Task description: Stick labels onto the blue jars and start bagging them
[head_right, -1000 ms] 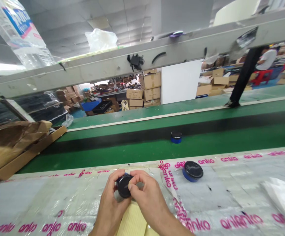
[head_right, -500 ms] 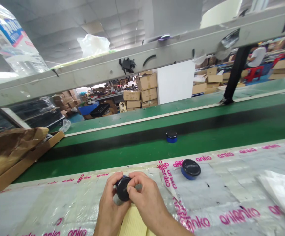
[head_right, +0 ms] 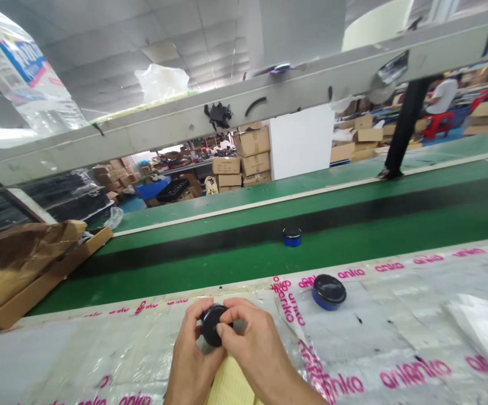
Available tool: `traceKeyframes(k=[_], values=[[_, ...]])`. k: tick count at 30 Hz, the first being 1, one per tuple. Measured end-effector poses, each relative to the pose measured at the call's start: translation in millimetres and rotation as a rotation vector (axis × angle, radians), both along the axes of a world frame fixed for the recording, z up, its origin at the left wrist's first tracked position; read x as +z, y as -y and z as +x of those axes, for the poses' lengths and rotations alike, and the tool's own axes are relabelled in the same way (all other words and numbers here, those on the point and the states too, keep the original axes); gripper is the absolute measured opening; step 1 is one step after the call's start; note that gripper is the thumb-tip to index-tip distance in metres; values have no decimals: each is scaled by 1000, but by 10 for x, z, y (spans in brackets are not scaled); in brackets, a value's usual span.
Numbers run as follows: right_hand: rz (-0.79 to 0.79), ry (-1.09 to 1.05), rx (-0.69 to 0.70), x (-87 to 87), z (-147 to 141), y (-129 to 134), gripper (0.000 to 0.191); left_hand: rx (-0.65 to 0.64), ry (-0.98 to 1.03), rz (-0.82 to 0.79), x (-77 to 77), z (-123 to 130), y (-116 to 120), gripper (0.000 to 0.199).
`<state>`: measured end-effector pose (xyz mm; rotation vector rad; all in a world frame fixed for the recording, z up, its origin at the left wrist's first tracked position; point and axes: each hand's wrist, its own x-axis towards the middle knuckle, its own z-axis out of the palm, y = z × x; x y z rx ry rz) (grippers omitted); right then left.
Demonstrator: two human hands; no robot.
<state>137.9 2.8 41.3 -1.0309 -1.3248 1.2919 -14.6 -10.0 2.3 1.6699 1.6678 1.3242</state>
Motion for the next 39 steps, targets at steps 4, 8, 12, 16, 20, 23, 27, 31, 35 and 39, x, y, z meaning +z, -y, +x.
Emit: traceKeyframes(k=[4, 8, 12, 16, 20, 23, 27, 31, 35, 39], values=[[18, 11, -19, -18, 6, 0, 8, -3, 0, 14, -10, 0, 10, 54], [-20, -4, -52, 5, 15, -26, 7, -18, 10, 13, 1, -2, 24, 50], [-129, -81, -13, 38, 34, -63, 19, -31, 33, -10, 68, 11, 23, 50], [-179, -100, 10, 35, 47, -68, 31, -47, 86, -52, 123, 26, 15, 53], [-59, 84, -16, 11, 3, -41, 25, -64, 71, -49, 128, 37, 22, 53], [11, 238, -45, 26, -18, -33, 21, -72, 33, -38, 165, 55, 32, 48], [62, 242, 19, 125, 98, -48, 24, -77, 47, -41, 258, 66, 27, 44], [171, 352, 84, 216, 218, -4, 38, -104, 80, -30, 276, 28, 18, 47], [444, 501, 144, 230, 153, 90, 56, -177, 26, 2, 171, -21, 16, 48], [529, 720, -20, 213, 235, 8, 57, -181, -117, 7, 102, -79, -20, 70]])
